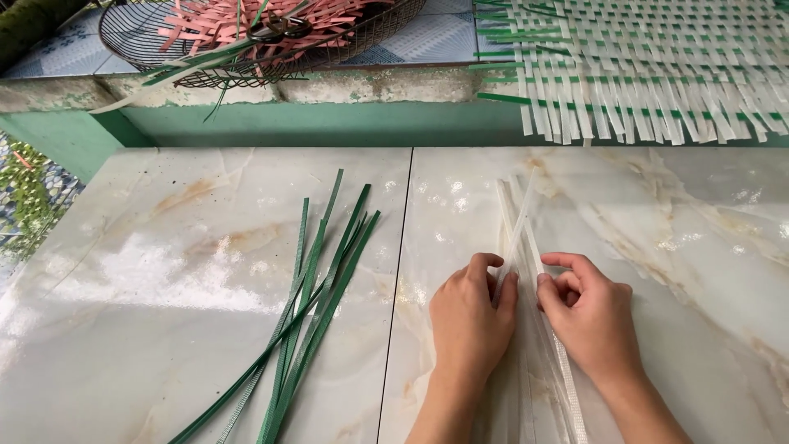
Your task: A person separates a bundle of white plastic strips on a table, preparing them for a cutting or weaving process.
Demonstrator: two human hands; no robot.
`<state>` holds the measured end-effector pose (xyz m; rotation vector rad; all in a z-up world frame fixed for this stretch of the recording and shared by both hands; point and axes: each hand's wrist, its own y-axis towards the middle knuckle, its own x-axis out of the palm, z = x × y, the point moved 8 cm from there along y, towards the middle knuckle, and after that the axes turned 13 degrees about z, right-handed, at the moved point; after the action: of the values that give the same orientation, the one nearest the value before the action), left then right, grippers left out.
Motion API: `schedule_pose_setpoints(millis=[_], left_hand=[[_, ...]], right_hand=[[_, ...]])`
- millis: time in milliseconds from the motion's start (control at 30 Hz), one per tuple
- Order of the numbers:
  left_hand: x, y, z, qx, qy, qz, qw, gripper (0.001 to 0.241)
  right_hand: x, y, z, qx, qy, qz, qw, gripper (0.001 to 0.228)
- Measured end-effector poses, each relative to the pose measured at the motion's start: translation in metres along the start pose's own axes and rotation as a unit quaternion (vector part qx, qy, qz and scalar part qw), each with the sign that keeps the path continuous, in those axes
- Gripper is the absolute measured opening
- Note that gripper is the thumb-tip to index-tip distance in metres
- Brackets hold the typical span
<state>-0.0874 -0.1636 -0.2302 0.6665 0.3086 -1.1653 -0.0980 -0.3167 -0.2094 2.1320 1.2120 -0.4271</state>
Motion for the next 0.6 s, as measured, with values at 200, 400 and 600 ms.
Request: schedule_pose_setpoints(millis=[200, 400, 600], left_hand=[[-0.003, 0.001, 0.002, -0.007, -0.007, 0.0, 1.0, 0.023], [-0.015, 0.003, 0.005, -0.061, -0.057, 0.002, 0.996, 0.027], [-0.035, 0.009, 0.001, -0.15, -0.237, 0.062, 0.958, 0.034]], right_hand=[[0.0, 0.0, 0.0, 0.016, -0.001, -0.012, 1.0, 0.019], [-0.005, 0.001, -0.002, 0.019, 0.062, 0.009, 0.998, 0.02], [-0.013, 0.004, 0.014, 0.099, 0.257, 0.023, 0.961, 0.028]])
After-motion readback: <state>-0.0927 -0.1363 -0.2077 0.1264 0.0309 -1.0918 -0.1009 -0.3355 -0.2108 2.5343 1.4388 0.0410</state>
